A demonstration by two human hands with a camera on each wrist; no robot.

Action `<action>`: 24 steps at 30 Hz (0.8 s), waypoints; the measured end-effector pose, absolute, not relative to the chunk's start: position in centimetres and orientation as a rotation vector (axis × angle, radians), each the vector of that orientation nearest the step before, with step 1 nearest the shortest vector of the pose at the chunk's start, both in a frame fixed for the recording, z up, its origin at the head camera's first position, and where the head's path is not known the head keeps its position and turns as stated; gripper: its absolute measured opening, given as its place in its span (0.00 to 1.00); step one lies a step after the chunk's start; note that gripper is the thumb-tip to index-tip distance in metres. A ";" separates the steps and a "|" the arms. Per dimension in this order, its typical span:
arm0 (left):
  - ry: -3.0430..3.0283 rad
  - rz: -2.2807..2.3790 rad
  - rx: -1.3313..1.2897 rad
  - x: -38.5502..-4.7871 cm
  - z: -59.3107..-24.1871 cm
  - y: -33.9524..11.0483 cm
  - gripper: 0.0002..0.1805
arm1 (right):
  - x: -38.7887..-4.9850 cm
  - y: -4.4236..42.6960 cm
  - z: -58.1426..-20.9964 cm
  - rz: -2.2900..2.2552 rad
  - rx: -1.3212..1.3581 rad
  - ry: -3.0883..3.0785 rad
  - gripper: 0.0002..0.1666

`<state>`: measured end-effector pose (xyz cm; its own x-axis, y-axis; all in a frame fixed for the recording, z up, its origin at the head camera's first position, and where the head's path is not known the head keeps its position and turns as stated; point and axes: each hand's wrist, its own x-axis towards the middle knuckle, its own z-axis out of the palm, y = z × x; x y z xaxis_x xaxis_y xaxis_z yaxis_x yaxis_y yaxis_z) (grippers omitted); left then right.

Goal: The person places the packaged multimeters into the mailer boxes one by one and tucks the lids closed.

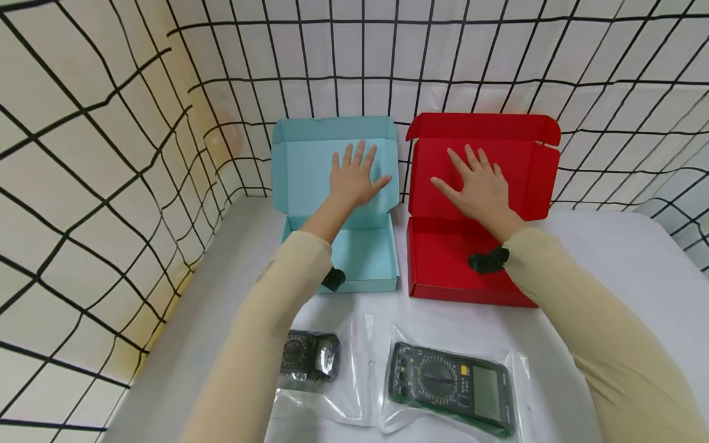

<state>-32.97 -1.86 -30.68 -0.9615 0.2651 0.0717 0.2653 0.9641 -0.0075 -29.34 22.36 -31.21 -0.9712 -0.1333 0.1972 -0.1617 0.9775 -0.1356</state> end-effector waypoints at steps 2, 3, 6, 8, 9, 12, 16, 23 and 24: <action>-3.028 -0.023 -0.433 -32.7 -30.7 -1.9 0.42 | -29.0 22.5 -31.1 0.231 0.230 -2.931 0.46; -3.023 -0.035 -0.444 -32.5 -30.7 -1.8 0.42 | -28.9 22.6 -31.0 0.231 0.233 -2.931 0.46; -3.004 -0.073 -0.475 -32.0 -30.8 -1.9 0.42 | -28.3 23.0 -31.1 0.235 0.255 -2.927 0.46; -2.992 -0.099 -0.493 -31.6 -30.9 -1.9 0.42 | -27.8 23.3 -31.4 0.238 0.273 -2.919 0.46; -2.987 -0.111 -0.500 -31.4 -31.0 -2.0 0.42 | -27.5 23.4 -31.5 0.243 0.284 -2.914 0.46; -2.975 -0.131 -0.523 -30.6 -31.2 -2.3 0.42 | -26.7 23.6 -31.8 0.245 0.313 -2.896 0.46; -2.953 -0.161 -0.564 -29.5 -31.3 -2.8 0.42 | -25.5 23.8 -31.7 0.251 0.336 -2.875 0.46; -2.933 -0.250 -0.656 -27.1 -31.7 -4.3 0.42 | -22.2 24.2 -32.6 0.293 0.406 -2.823 0.45; -2.934 -0.249 -0.663 -26.7 -31.9 -4.5 0.43 | -21.7 24.3 -32.9 0.301 0.417 -2.814 0.45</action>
<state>-26.74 -4.55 -31.86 -0.8963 0.4152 0.1560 0.4356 0.8903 0.1328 -21.67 24.30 -32.89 -0.9192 -0.2517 0.3030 -0.3101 0.9366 -0.1628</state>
